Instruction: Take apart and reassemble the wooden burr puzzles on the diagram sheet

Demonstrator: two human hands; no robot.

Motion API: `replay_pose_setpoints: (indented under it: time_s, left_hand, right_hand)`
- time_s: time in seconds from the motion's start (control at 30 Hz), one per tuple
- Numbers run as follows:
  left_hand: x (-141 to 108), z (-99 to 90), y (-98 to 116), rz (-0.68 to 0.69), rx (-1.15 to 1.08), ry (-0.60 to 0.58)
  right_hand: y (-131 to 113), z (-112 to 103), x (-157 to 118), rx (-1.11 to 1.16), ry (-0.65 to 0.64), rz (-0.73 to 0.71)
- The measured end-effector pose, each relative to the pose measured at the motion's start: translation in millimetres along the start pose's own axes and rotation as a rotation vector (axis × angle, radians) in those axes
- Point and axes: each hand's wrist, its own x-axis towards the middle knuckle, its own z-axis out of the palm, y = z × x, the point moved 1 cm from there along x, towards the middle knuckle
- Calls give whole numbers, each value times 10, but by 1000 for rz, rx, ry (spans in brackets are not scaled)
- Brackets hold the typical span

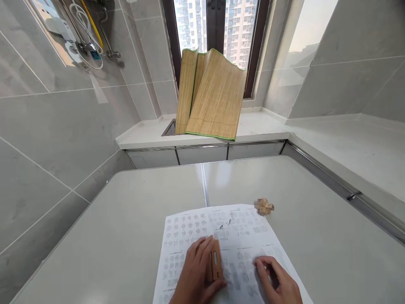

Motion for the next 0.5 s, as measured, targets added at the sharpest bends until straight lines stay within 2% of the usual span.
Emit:
replay_pose_setpoints:
  time_s: [0.1, 0.23, 0.4, 0.5]
  left_hand:
    - [-95, 2, 10, 12, -8, -7]
    - [-211, -140, -73, -18, -16, -7]
    - [-352, -289, -170, -58, -14, 1]
    - [-416, -326, -203, -88, 5, 31]
  right_hand:
    - [-50, -16, -23, 1, 6, -58]
    - [-132, 70, -133, 37, -52, -180]
    - [-210, 381, -307, 77, -183, -380]
    - [-247, 557, -359, 26, -233, -424]
